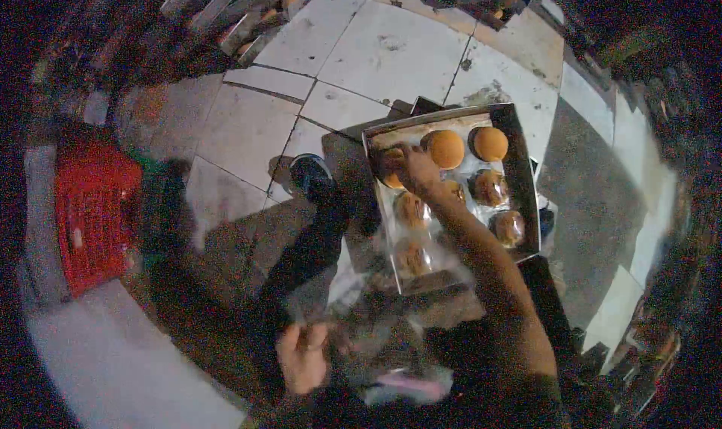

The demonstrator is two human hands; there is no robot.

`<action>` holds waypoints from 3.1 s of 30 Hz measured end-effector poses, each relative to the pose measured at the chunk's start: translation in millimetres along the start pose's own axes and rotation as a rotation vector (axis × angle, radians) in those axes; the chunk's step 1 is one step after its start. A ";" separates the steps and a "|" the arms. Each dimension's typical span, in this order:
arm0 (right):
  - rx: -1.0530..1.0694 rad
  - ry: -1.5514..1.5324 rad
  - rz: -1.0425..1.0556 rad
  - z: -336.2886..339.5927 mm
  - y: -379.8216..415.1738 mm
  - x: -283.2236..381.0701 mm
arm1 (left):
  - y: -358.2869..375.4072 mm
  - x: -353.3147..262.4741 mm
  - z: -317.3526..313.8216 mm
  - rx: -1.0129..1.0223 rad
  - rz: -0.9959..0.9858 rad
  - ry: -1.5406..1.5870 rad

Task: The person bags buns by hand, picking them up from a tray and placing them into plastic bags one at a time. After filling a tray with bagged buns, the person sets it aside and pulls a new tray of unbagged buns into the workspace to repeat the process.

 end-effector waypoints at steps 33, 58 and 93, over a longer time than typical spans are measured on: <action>-0.191 -0.459 0.417 100.0 479.9 217.5 | 115.9 10.1 4.8 0.540 -0.025 0.517; 0.277 -1.058 -0.110 103.5 447.3 220.2 | 91.9 -55.8 14.9 0.748 -0.206 1.470; -0.010 -0.366 -0.010 6.7 428.2 220.4 | 158.7 5.5 137.1 -0.007 -0.397 -0.320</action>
Point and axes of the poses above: each hand's wrist, its own y-axis away from the middle knuckle, its own z-axis out of the back of the hand, x = y × z, the point moved 2 cm from there along -y, towards the middle knuckle, and after that the axes turned 6 degrees about -z, right-handed, at the moved point
